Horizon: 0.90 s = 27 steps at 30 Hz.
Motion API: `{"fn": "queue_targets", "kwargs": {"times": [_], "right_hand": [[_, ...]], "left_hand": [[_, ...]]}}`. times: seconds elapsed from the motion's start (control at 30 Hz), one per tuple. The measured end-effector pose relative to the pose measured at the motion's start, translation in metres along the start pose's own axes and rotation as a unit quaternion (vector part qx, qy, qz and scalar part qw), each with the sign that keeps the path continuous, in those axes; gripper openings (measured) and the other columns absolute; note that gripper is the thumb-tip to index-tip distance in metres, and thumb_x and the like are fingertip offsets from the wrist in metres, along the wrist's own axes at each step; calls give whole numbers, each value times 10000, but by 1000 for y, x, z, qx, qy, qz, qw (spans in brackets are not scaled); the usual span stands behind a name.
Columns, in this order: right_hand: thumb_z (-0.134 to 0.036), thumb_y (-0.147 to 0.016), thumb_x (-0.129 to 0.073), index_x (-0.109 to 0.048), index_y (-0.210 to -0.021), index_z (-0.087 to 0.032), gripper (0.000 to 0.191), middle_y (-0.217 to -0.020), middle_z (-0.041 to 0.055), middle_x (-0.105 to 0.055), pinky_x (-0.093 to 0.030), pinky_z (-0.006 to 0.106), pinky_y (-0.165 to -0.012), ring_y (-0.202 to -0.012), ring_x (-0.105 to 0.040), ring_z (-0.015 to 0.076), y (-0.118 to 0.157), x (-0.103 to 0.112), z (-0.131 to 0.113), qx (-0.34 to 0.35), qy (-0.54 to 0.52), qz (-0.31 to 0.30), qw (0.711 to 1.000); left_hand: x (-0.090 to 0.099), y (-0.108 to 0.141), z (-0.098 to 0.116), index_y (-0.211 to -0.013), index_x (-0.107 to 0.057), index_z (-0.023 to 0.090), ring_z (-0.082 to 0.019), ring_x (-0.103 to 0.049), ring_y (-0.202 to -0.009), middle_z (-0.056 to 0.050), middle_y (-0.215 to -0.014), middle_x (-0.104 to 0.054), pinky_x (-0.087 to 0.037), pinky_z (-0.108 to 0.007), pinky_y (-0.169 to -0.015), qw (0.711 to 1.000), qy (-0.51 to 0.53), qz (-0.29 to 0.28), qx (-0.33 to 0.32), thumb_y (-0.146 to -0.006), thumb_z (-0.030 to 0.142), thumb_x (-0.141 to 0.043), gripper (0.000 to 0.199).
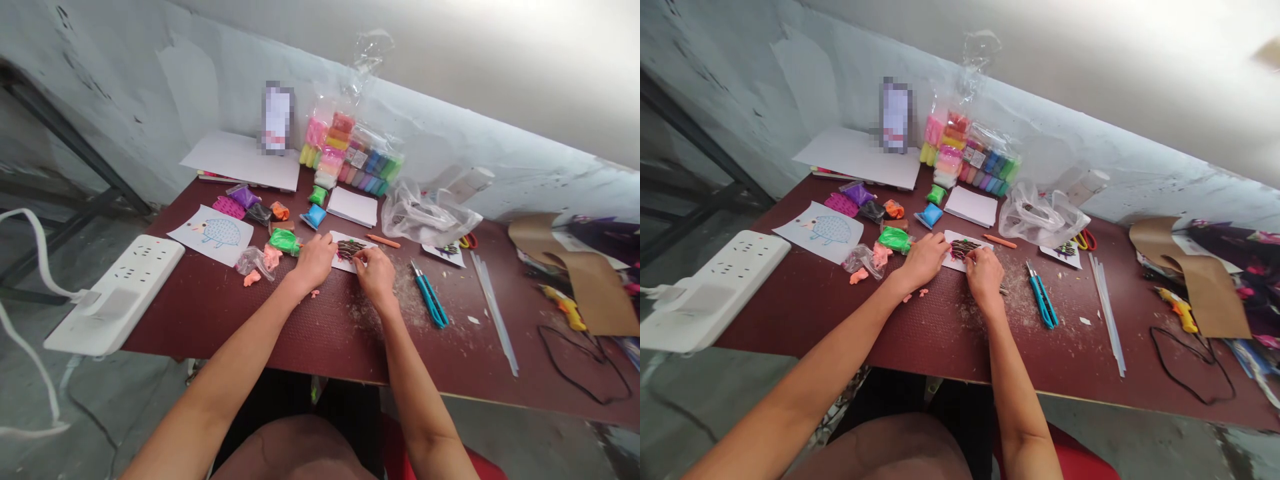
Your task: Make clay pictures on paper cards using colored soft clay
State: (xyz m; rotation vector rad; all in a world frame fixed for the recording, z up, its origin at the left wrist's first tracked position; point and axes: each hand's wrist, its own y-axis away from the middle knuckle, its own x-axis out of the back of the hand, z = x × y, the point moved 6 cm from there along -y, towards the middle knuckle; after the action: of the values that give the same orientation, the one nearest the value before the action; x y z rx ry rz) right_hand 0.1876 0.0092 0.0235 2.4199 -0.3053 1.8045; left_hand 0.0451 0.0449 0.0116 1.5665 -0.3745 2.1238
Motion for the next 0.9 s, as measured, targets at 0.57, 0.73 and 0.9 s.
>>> {"fn": "queue_targets", "kwargs": {"times": [0.57,0.73,0.9], "right_hand": [[-252,-898,-721,-806,-1005,-225,139,-983,56,-729,-405,300,-716,-890,-665,220,2,10,12,-3,-38,32,999],[-246,-933,-670,-823,-940,-216,156,-969,77,-740,-410,309,-714,-859,-662,223,5,16,33,-19,-9,39,999],[-222,-954,-652,-835,-1064,-234,214,-1032,77,-745,-427,305,-731,-916,-680,224,3,5,28,-1,-4,14,1000]], "left_hand": [[2,1,1,-1252,-729,146,-273,-608,-1221,-131,-1330,-660,-519,-358,-942,1000,-12,0,2,-1076,115,-384,388],[-1,0,0,-1236,-735,136,-278,-609,-1201,-134,-1320,-663,-510,-373,-963,1000,-16,6,-7,-1069,109,-399,376],[-1,0,0,-1232,-738,133,-279,-606,-1193,-136,-1312,-668,-509,-379,-975,1000,-13,9,-7,-1066,104,-404,374]]}}
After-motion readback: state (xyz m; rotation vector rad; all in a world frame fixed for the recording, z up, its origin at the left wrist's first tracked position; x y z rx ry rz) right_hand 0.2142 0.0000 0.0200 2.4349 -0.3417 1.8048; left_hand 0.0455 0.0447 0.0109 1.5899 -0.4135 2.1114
